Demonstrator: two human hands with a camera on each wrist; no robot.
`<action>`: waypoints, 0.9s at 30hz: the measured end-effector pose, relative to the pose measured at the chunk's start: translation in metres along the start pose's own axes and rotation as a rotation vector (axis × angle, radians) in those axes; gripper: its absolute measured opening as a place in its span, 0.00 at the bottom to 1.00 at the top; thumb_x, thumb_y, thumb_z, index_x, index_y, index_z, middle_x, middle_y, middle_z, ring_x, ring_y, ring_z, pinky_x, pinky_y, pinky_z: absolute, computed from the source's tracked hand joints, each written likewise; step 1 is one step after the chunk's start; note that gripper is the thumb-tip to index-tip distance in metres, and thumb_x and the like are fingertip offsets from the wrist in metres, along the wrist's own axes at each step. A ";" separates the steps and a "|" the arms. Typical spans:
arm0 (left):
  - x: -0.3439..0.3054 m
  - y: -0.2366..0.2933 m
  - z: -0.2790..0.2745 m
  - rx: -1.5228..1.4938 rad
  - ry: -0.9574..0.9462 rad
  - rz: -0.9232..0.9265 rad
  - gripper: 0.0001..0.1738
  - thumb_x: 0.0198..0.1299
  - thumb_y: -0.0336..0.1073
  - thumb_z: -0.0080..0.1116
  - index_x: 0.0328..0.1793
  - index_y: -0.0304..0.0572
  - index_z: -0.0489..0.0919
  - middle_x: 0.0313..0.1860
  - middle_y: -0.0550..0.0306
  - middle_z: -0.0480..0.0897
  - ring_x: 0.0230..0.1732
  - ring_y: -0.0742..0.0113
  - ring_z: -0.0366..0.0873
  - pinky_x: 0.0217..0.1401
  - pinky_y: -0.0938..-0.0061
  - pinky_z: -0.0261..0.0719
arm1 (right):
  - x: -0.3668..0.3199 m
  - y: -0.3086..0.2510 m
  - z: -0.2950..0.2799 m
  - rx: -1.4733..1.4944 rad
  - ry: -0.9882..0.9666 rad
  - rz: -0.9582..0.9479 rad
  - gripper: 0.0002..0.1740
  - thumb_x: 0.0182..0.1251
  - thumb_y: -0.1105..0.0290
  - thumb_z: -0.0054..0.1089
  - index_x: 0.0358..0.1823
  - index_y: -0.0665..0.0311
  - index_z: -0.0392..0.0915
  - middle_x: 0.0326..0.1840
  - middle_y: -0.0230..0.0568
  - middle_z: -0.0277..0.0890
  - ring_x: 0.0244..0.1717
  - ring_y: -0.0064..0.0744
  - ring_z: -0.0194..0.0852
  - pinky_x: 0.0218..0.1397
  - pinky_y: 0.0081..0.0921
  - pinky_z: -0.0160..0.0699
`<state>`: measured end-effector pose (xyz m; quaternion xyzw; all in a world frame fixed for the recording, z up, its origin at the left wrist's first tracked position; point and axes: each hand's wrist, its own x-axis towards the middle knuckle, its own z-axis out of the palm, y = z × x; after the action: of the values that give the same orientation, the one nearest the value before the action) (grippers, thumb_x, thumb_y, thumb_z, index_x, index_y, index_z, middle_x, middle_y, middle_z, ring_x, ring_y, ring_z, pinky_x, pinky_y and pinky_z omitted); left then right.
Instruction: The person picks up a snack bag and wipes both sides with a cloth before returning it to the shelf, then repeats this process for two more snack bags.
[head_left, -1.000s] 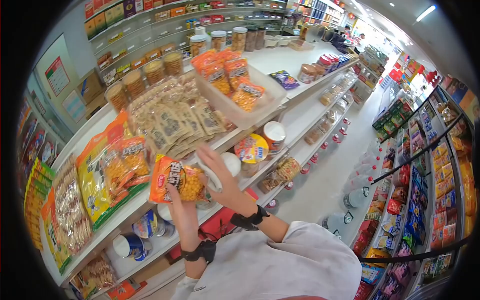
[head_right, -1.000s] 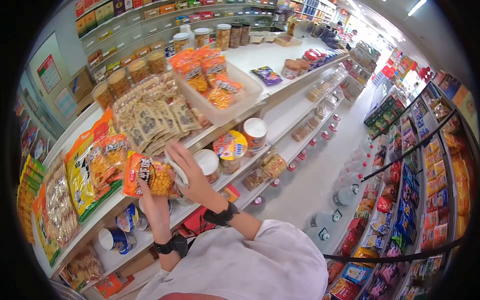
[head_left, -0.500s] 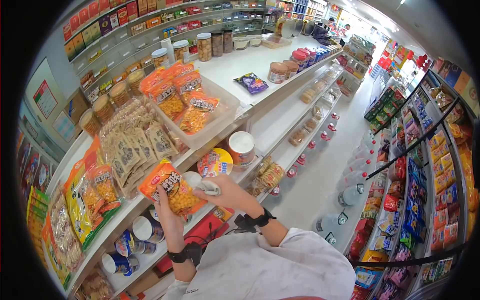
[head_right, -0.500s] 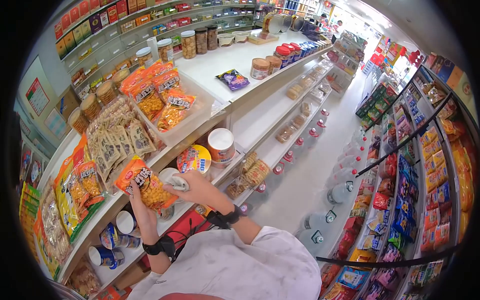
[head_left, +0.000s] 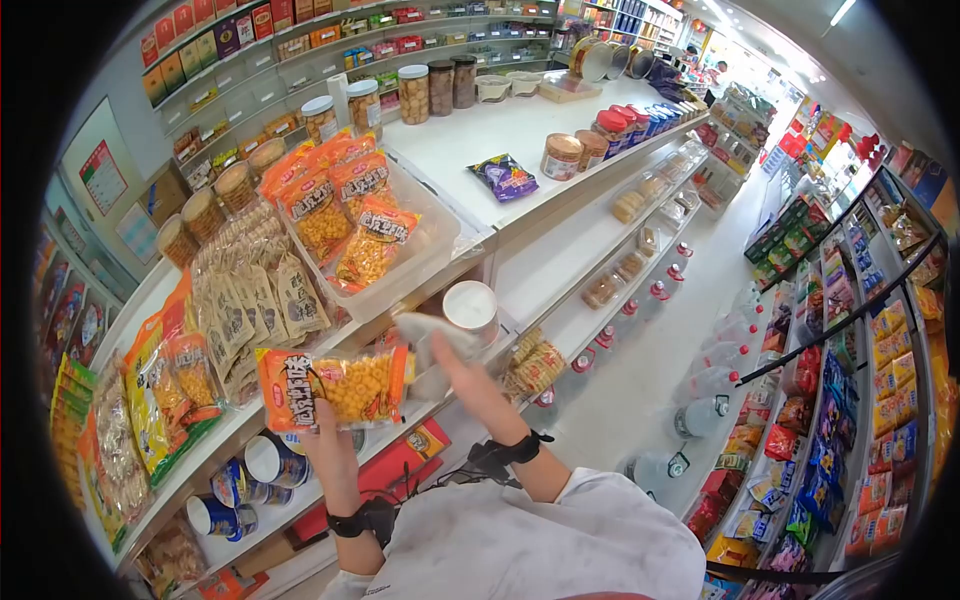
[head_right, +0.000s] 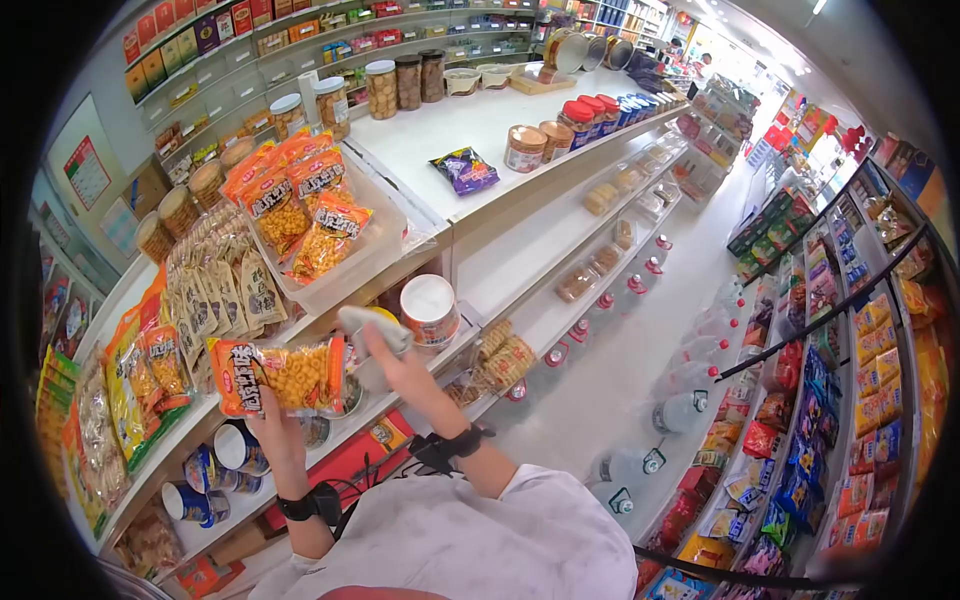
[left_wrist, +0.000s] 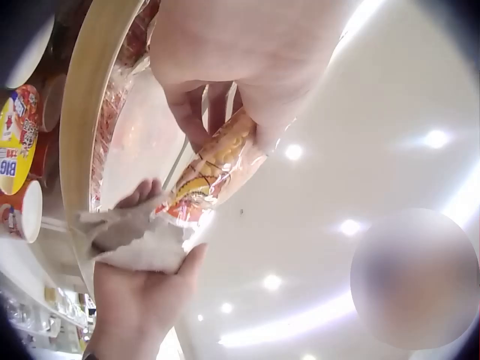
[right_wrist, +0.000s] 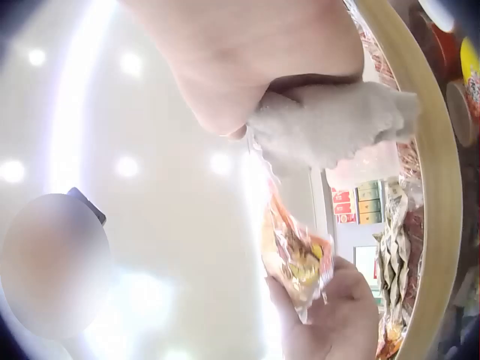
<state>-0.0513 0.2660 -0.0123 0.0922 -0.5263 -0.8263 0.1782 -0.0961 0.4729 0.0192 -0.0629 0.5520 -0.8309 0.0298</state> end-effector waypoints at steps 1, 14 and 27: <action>-0.001 -0.003 0.002 -0.024 0.023 0.015 0.23 0.68 0.33 0.60 0.65 0.33 0.69 0.56 0.56 0.78 0.52 0.70 0.76 0.56 0.72 0.75 | -0.002 0.013 -0.001 -0.031 -0.040 0.039 0.24 0.78 0.54 0.52 0.62 0.68 0.75 0.56 0.31 0.80 0.54 0.19 0.76 0.58 0.24 0.76; -0.005 0.022 -0.072 0.077 -0.202 0.119 0.32 0.66 0.31 0.61 0.74 0.38 0.62 0.65 0.56 0.72 0.62 0.67 0.72 0.67 0.69 0.69 | -0.041 0.041 0.075 -0.133 -0.095 0.043 0.17 0.68 0.61 0.69 0.48 0.65 0.79 0.30 0.23 0.76 0.29 0.12 0.68 0.29 0.16 0.71; 0.000 0.085 -0.163 -0.040 0.055 0.054 0.15 0.66 0.31 0.65 0.49 0.36 0.70 0.39 0.61 0.80 0.31 0.81 0.71 0.28 0.83 0.64 | -0.059 0.072 0.225 -0.352 -0.203 0.103 0.16 0.69 0.59 0.67 0.42 0.67 0.80 0.30 0.28 0.81 0.26 0.13 0.74 0.28 0.15 0.73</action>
<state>0.0214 0.0971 -0.0062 0.0969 -0.5068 -0.8287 0.2167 -0.0079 0.2465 0.0347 -0.1221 0.6854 -0.7084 0.1162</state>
